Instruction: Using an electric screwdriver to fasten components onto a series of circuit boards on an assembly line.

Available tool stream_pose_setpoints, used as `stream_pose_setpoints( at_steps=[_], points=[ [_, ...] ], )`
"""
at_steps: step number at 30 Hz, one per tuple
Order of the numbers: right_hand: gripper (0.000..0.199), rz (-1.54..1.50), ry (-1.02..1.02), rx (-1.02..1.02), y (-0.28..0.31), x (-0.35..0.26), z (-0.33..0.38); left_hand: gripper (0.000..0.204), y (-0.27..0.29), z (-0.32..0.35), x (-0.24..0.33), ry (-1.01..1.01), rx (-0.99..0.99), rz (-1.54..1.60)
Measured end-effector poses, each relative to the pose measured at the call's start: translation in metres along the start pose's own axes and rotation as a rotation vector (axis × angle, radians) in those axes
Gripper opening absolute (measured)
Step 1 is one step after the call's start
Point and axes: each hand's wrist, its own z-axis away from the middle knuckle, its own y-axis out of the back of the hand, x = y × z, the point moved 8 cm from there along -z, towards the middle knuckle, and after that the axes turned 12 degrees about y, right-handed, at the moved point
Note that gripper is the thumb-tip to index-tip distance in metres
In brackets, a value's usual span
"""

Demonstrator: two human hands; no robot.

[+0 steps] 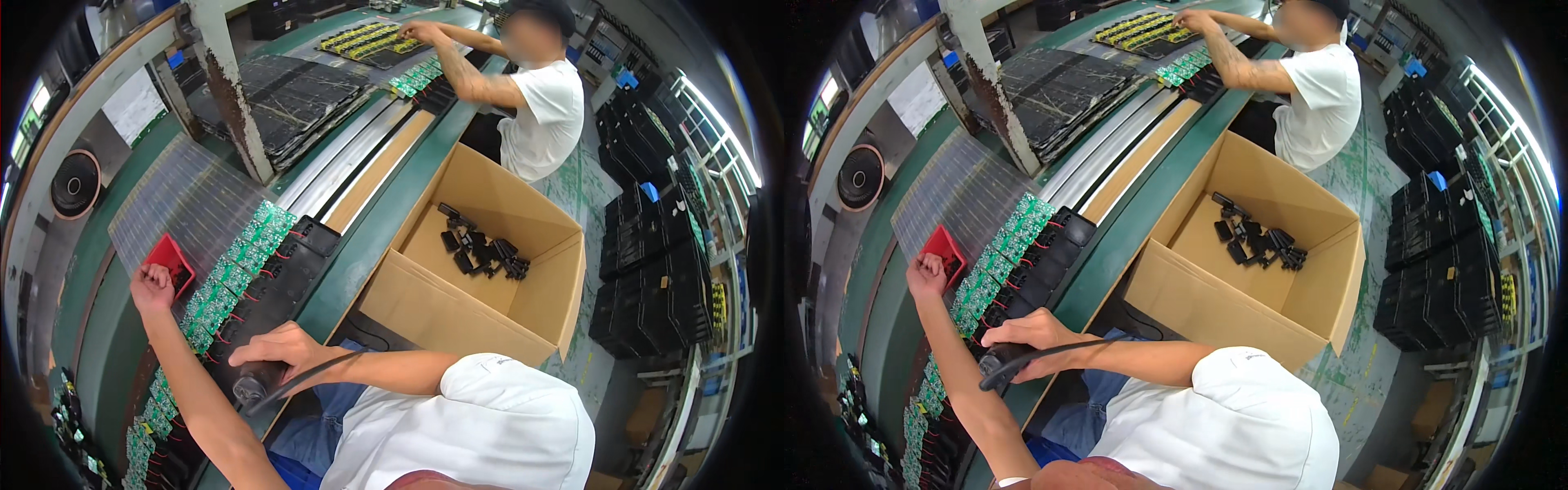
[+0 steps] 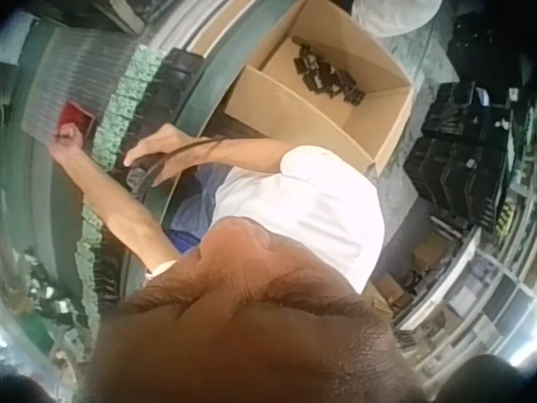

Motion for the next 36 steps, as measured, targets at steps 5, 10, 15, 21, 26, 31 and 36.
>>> stream_pose_setpoints(
  at_steps=[5,10,15,21,26,31,36],
  points=[
    [0.057,0.139,-0.015,0.026,-0.001,-0.001,-0.011,0.014,0.003,0.007,0.016,0.113,-0.117,-0.235],
    [0.053,0.113,-0.147,0.053,0.001,0.011,-0.010,0.010,-0.031,0.015,-0.026,0.217,0.004,-0.133],
    [0.050,-0.058,-0.293,-0.030,-0.005,0.014,-0.015,0.007,-0.015,-0.003,-0.001,0.197,-0.162,-0.109],
    [0.051,-0.081,-0.314,-0.061,-0.010,0.019,-0.011,0.012,0.017,-0.036,0.037,0.145,-0.318,0.181],
    [0.049,-0.030,-0.311,-0.069,-0.005,0.016,-0.008,0.021,-0.009,-0.018,0.001,0.209,-0.204,0.278],
    [0.050,0.088,-0.280,-0.049,-0.010,0.020,-0.008,0.029,-0.011,0.031,0.008,-0.006,-0.039,-0.390],
    [0.044,-0.030,-0.394,-0.083,0.004,0.029,-0.009,0.019,-0.094,0.178,-0.085,-0.344,0.089,-0.831]
  ],
)
